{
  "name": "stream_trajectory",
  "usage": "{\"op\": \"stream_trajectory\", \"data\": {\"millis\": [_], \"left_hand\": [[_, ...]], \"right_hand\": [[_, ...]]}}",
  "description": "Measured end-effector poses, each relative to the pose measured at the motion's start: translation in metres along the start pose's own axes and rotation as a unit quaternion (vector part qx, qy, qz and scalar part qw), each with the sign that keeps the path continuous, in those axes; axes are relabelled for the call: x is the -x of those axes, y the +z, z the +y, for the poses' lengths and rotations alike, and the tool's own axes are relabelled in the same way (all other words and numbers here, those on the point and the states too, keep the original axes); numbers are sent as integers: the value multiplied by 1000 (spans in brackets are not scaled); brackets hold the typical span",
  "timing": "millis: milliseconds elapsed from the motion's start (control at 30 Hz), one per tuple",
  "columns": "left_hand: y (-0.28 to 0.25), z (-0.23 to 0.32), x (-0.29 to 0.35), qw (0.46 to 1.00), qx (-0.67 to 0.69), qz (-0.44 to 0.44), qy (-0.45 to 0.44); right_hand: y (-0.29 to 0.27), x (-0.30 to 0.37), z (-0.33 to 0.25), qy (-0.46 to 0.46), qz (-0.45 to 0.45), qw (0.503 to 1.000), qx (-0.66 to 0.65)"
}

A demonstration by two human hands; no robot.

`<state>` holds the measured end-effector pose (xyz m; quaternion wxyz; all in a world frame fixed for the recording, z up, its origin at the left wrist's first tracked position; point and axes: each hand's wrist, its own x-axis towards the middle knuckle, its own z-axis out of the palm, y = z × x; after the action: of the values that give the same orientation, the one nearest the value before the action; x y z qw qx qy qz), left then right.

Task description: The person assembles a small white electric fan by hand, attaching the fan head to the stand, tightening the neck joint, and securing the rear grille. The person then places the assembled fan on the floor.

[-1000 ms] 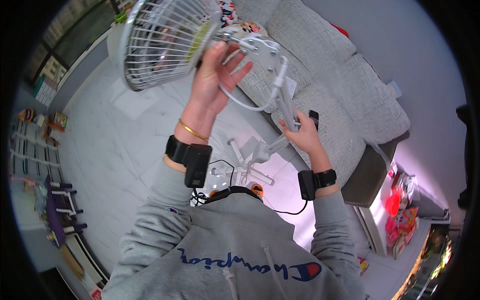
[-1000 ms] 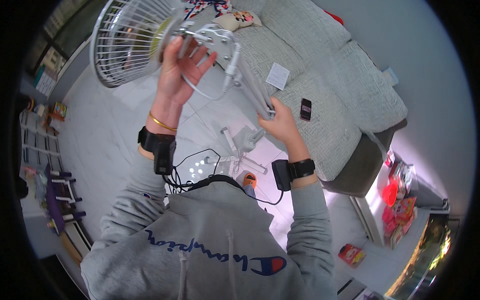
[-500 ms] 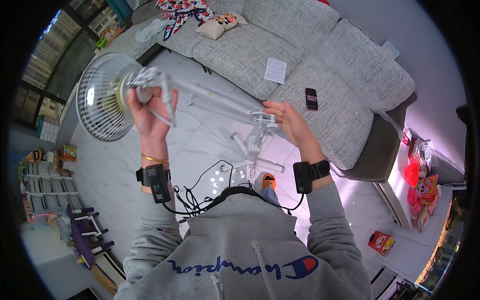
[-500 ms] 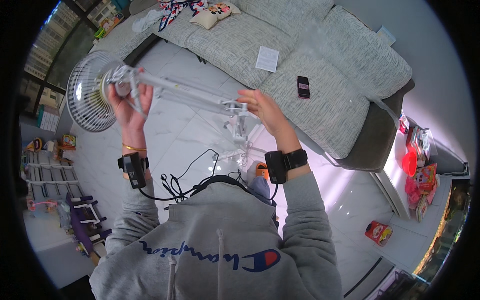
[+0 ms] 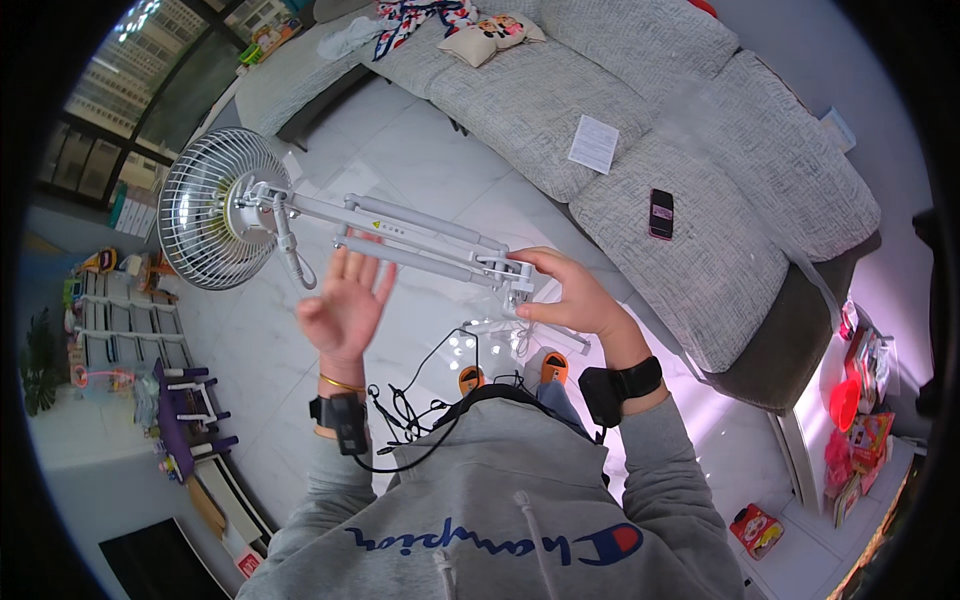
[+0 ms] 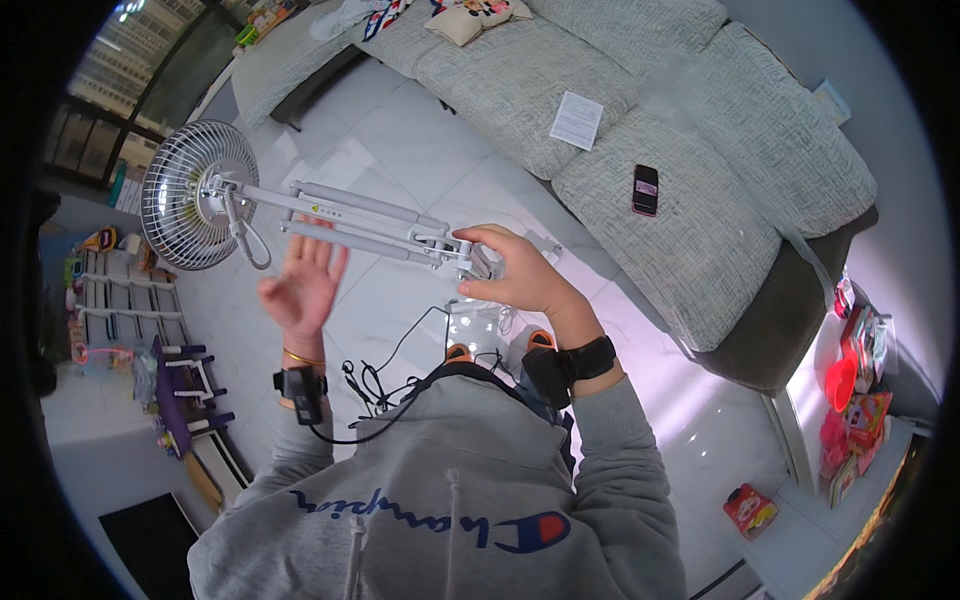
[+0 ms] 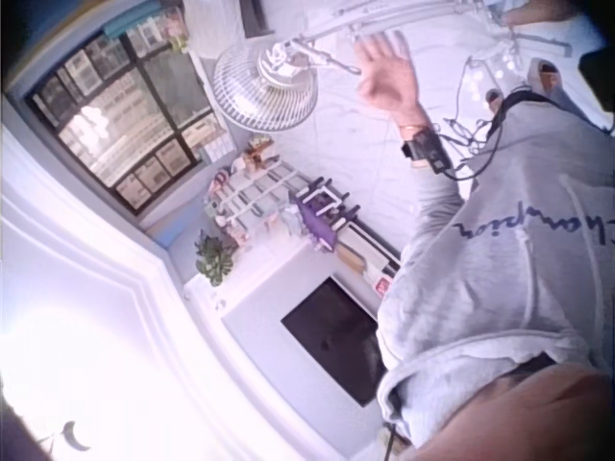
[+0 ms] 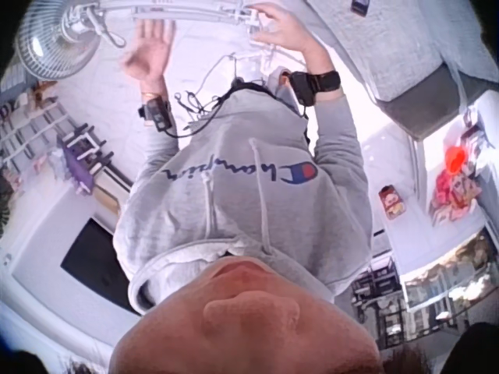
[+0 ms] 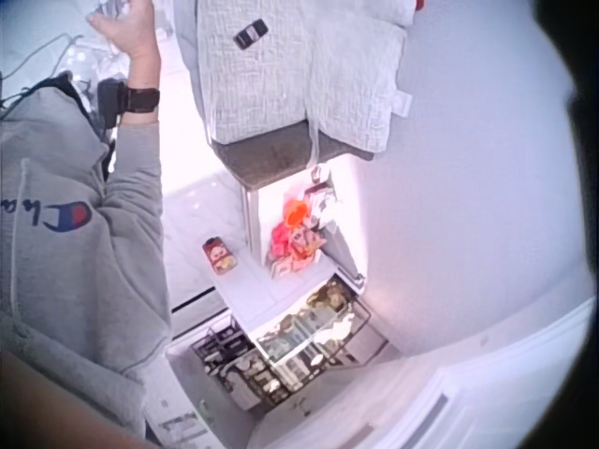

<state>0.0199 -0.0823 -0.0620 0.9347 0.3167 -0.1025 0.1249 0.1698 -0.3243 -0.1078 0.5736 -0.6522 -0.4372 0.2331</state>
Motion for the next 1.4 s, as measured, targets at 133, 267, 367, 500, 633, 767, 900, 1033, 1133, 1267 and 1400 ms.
{"op": "stream_trajectory", "data": {"millis": [133, 267, 367, 500, 633, 767, 900, 1033, 1133, 1267, 1400], "left_hand": [[29, -24, -13, 960, -251, 125, 26], [44, -24, -51, 969, -147, 163, 113], [54, -26, -64, 966, -100, 190, 143], [71, -34, -71, 962, -182, 152, 136], [92, -48, -73, 948, -254, 142, 129], [107, -59, -79, 947, -271, 128, 118], [101, -58, -84, 944, -276, 136, 121], [80, -48, -86, 948, -261, 138, 121], [65, -36, -81, 955, -226, 135, 137], [54, -24, -72, 958, -201, 136, 149], [48, -21, -69, 972, -123, 135, 146]], "right_hand": [[6, -8, 5, 12, -12, 1000, 20], [19, -17, 10, 35, -9, 999, 19], [29, -22, 16, 50, 7, 999, 4], [38, -22, 29, 7, 81, 997, 15], [41, -13, 41, -18, 123, 991, -45], [37, -3, 48, -36, 154, 985, -68], [27, -7, 53, 60, 50, 993, -87], [-2, -8, 62, 35, -52, 979, -196], [-34, 16, 79, 135, -46, 966, -214], [-34, 38, 100, 227, -32, 953, -197], [-11, 43, 104, 249, -26, 944, -215]]}}
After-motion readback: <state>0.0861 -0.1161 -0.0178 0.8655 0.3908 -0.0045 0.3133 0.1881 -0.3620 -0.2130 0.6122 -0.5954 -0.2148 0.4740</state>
